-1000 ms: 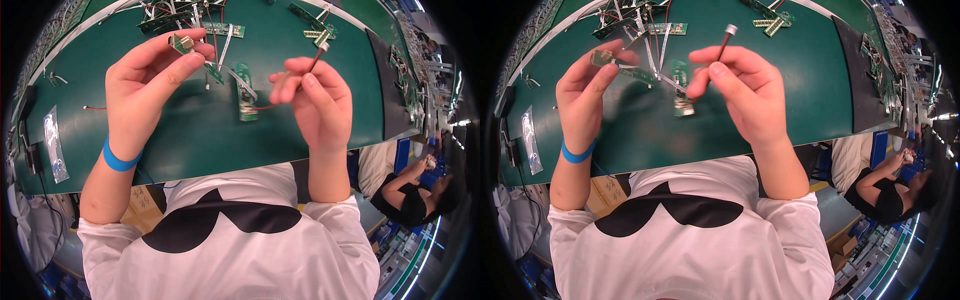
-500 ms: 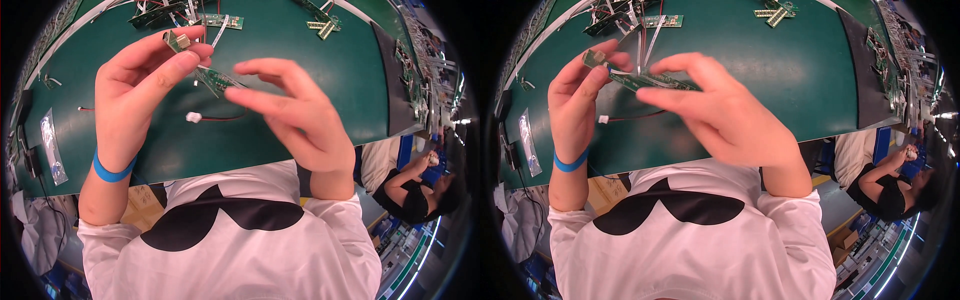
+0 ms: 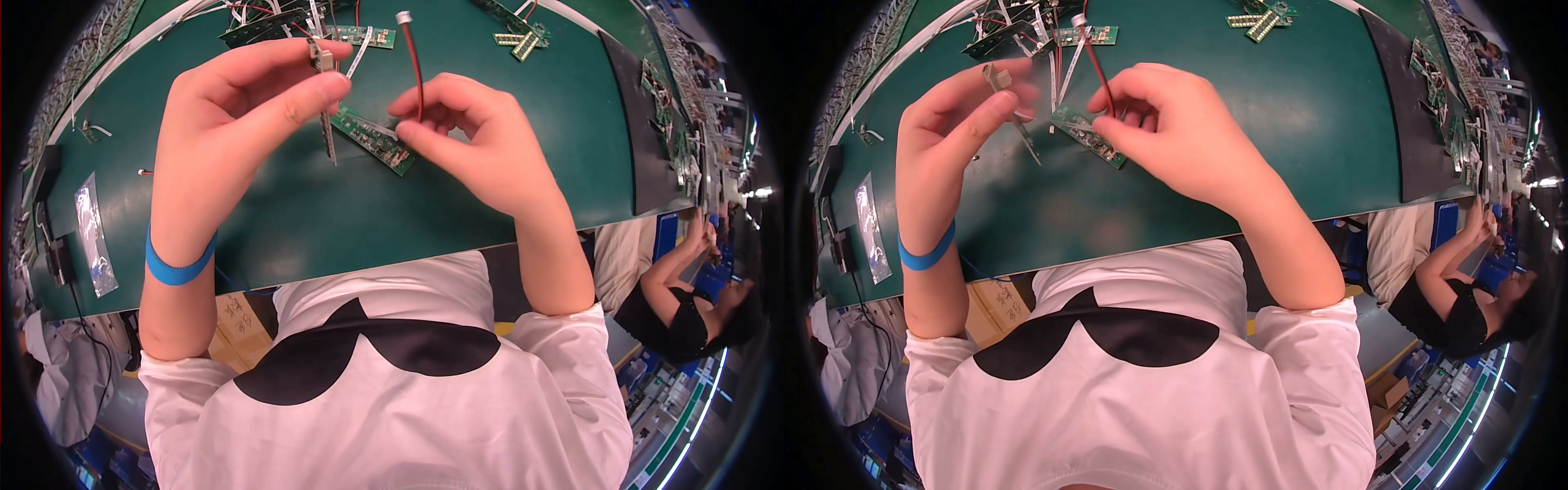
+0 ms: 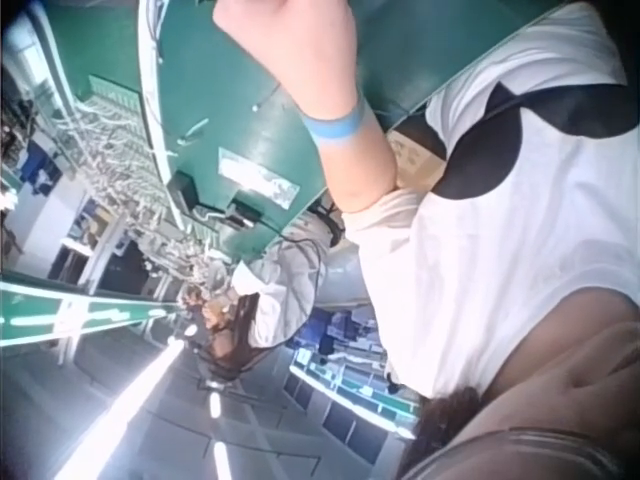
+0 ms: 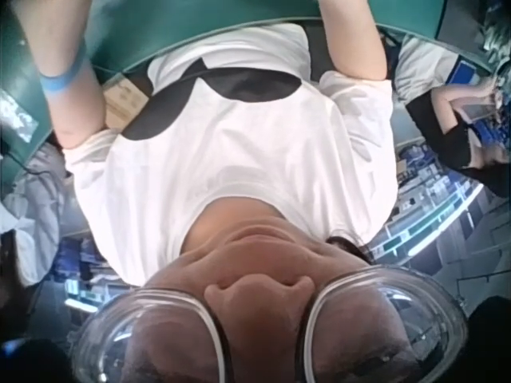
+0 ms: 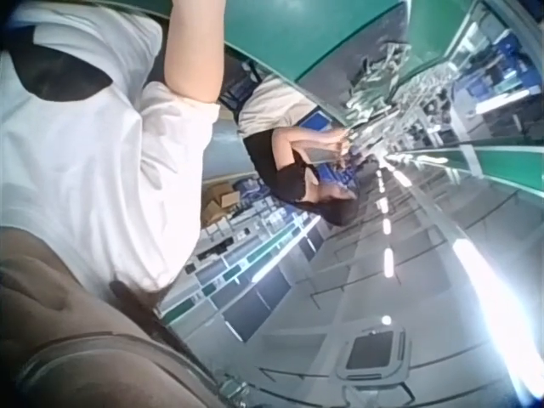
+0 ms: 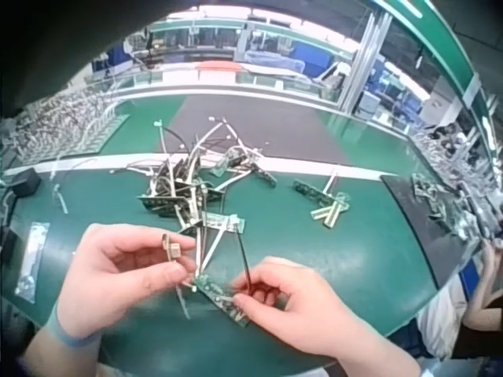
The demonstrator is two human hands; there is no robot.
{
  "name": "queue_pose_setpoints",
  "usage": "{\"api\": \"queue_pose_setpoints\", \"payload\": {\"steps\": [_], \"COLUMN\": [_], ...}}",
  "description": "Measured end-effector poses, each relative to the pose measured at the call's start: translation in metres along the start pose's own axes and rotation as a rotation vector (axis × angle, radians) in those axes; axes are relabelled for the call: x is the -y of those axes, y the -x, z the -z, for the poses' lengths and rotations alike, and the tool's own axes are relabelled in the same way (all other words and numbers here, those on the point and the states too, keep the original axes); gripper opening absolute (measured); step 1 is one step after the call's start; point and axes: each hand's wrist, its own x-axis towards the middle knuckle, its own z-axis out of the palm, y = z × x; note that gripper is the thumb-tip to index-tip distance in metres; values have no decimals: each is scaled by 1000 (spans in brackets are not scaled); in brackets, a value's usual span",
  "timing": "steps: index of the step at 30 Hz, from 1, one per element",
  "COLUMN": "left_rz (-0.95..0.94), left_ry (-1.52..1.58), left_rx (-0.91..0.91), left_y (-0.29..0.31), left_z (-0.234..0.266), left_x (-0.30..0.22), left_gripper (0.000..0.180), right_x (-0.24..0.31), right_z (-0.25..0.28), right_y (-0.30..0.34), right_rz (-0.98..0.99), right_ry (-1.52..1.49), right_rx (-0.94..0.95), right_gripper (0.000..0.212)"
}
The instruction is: The person connects ribbon cables and wire harnesses to circuit boards by hand, plugging the connectors into ports on the boards.
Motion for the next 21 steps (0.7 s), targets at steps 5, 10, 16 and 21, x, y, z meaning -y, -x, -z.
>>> {"api": "queue_pose_setpoints", "payload": {"steps": [5, 10, 16, 21], "left_rz": [-19, -2, 2, 29], "left_ry": [-14, -21, -4, -38], "left_rx": [-61, -83, -77, 18], "left_y": [-1, 0, 0, 1], "left_z": [3, 9, 14, 19], "left_x": [3, 6, 4, -5], "left_gripper": [27, 28, 29, 29], "right_x": [-3, 0, 15, 1], "right_z": [-4, 2, -18, -7], "right_y": [6, 11, 17, -2], "right_rz": [15, 55, 396, 450], "right_ry": [-459, -614, 58, 150], "right_rx": [-183, -104, -19, -67], "right_gripper": [17, 18, 30, 27]}}
